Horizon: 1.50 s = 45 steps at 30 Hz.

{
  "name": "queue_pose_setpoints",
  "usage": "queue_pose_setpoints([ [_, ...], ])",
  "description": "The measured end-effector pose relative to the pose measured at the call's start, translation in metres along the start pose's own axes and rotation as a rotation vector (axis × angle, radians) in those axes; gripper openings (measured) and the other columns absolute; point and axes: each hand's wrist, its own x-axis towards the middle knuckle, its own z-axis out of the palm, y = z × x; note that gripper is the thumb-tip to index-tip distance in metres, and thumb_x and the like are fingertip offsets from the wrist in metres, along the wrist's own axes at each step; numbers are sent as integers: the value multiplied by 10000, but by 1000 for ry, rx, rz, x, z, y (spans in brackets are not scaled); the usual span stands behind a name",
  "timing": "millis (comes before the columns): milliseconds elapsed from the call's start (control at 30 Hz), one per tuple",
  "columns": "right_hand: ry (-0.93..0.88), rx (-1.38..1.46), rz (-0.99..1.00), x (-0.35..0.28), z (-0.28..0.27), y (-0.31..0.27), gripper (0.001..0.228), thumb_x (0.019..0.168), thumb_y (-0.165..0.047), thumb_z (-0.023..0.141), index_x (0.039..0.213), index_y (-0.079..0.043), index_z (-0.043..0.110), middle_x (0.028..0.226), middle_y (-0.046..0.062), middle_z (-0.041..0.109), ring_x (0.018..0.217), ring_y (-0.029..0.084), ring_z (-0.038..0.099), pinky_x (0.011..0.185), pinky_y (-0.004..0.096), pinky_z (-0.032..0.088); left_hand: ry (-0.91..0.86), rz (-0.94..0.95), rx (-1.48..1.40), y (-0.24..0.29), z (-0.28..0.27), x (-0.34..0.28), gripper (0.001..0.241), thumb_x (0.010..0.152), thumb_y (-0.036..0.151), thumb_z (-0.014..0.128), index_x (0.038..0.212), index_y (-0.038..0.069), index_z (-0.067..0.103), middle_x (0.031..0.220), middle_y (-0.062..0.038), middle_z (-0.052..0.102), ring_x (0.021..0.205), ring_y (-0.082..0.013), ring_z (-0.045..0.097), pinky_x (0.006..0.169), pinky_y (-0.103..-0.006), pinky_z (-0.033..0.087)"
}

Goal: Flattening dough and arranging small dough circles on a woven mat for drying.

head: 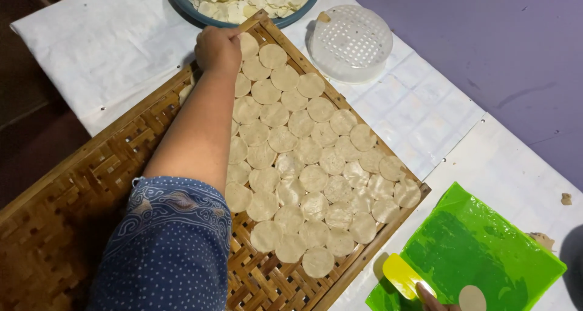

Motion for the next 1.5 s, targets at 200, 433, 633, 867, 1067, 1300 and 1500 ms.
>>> queue_pose_setpoints([
  [200, 1, -114, -100, -3, -13, 7, 482, 828, -382, 708, 1292, -495, 644, 729, -40, 687, 800, 161, 738, 765, 321, 659, -93, 3, 176, 4, 7, -2, 407, 1012, 241, 535, 1399, 164, 636, 1178, -89, 630, 1009, -286, 508, 904, -428, 332],
  [433, -39, -117, 133, -8, -136, -101, 617, 741, -193, 733, 1290, -467, 675, 754, -76, 717, 541, 93, 674, 519, 230, 505, -101, 369, 19, 82, -50, -142, 565, 935, 180, 697, 1478, 144, 549, 1517, -211, 411, 1341, -441, 419, 1076, -580, 331],
  [633, 20, -194, 478, -36, -194, -105, 465, 859, -215, 693, 1289, -390, 725, 853, -35, 716, 679, 219, 662, 844, 348, 462, -371, 615, -143, 142, -121, -308, 455, 961, 195, 655, 1406, 106, 619, 1556, -203, 409, 1450, -396, 392, 1105, -547, 371],
  [867, 70, -447, 651, -81, -204, -61, 275, 967, -321, 682, 1216, -396, 772, 811, -20, 720, 617, 216, 653, 762, 350, 454, -647, 709, -391, 145, -137, -456, 403, 921, 140, 639, 1323, 166, 647, 1551, -184, 447, 1479, -397, 342, 1212, -527, 325],
  [1067, -123, -374, 625, -68, -201, -71, 325, 954, -345, 611, 1245, -421, 733, 858, 5, 725, 699, 225, 637, 853, 385, 398, -853, 669, -518, 154, -158, -495, 399, 910, 89, 634, 1305, 134, 663, 1560, -185, 412, 1509, -411, 278, 1205, -536, 302],
  [1300, -198, -384, 627, -48, -214, -84, 337, 983, -339, 492, 1190, -394, 753, 902, 60, 739, 765, 254, 642, 905, 422, 345, -940, 625, -526, 154, -166, -503, 393, 930, 95, 615, 1319, 134, 661, 1583, -180, 385, 1531, -397, 235, 1202, -520, 278],
  [1500, -96, -383, 556, -37, -187, -67, 306, 950, -398, 602, 1214, -376, 754, 841, 78, 708, 640, 269, 587, 823, 427, 359, -1035, 512, -576, 164, -166, -503, 376, 938, 113, 597, 1307, 112, 670, 1565, -179, 409, 1519, -374, 269, 1185, -507, 306],
])
